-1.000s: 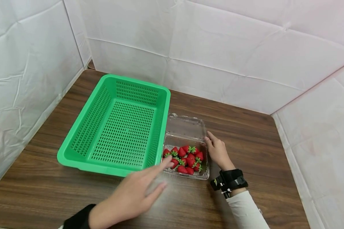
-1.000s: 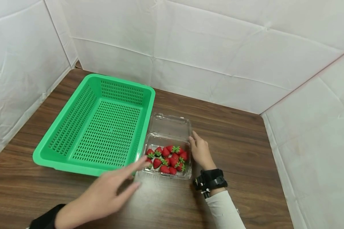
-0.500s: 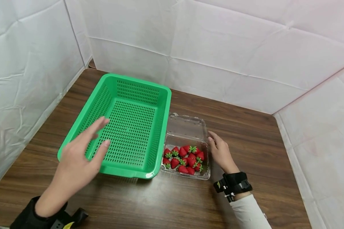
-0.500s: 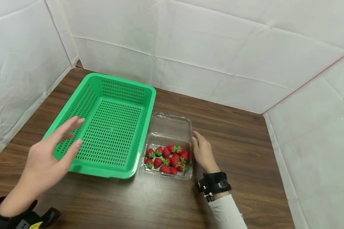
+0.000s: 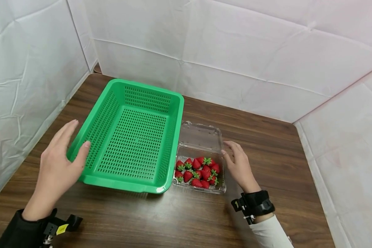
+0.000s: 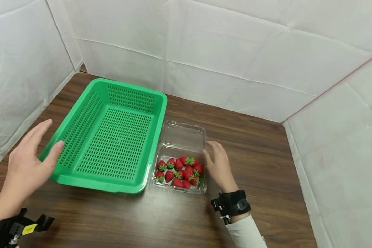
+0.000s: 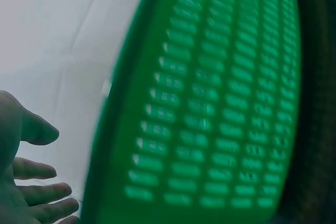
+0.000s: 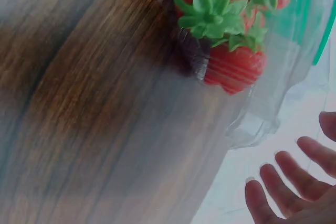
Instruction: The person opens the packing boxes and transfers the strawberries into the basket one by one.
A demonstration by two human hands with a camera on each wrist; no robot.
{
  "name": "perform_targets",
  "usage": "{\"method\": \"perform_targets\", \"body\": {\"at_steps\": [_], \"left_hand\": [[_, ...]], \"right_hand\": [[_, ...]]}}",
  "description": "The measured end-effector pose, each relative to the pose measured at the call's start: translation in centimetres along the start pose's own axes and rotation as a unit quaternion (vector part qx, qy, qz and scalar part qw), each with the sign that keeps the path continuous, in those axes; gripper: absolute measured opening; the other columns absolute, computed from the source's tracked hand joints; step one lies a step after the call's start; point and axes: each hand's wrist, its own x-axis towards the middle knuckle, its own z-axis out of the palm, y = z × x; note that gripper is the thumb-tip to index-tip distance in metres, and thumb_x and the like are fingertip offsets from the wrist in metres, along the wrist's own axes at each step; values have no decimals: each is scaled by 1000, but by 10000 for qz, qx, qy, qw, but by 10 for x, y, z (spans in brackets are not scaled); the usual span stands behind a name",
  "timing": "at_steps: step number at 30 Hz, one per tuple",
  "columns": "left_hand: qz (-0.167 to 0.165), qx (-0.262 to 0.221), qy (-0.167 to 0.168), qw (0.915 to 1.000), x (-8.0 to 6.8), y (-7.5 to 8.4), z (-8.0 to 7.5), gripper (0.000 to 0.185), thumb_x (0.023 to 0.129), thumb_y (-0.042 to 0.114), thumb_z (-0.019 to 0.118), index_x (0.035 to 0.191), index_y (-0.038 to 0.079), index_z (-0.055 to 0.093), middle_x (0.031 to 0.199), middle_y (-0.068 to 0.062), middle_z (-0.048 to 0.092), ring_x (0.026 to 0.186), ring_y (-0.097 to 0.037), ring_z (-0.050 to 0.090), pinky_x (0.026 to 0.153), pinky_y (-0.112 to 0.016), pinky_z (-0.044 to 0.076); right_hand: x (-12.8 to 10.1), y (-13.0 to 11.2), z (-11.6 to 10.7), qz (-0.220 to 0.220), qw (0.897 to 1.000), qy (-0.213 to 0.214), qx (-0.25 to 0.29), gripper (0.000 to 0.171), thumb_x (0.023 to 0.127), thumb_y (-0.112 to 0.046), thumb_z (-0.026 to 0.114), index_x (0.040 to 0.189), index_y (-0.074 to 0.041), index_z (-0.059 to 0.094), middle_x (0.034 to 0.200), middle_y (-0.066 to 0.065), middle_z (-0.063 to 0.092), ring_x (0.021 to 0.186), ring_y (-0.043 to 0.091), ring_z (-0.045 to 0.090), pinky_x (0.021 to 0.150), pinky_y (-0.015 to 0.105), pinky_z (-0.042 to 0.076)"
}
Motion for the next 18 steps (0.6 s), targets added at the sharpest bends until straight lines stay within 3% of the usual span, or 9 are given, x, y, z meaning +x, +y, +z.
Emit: {"method": "perform_targets", "body": {"at_steps": [6, 12, 18], "left_hand": [[-384, 276, -509, 9976, -2, -20, 2, 59, 99, 20, 53, 153, 12, 31, 157, -17, 31, 136, -49, 35, 97, -70, 30], [-479, 173, -742, 9959, -8, -30, 6, 59, 101, 23, 51, 154, 15, 28, 158, -16, 29, 140, -49, 30, 100, -71, 27], [-371, -24, -658, 9971, -6, -30, 6, 57, 101, 24, 51, 153, 14, 30, 158, -14, 31, 140, -47, 31, 103, -70, 26]], "right_hand": [[-8, -13, -2, -514, 9985, 150, -138, 42, 97, -20, 61, 136, -7, 53, 142, 16, 48, 135, 34, 42, 109, 53, 36], [-17, -27, -2, -980, 9946, 202, -293, 34, 92, -14, 66, 126, -10, 61, 130, 10, 56, 121, 28, 50, 101, 47, 42], [-24, -37, -1, -1046, 9913, -602, -525, 23, 93, -12, 64, 116, -13, 65, 117, 4, 61, 96, 20, 54, 82, 34, 46]]}}
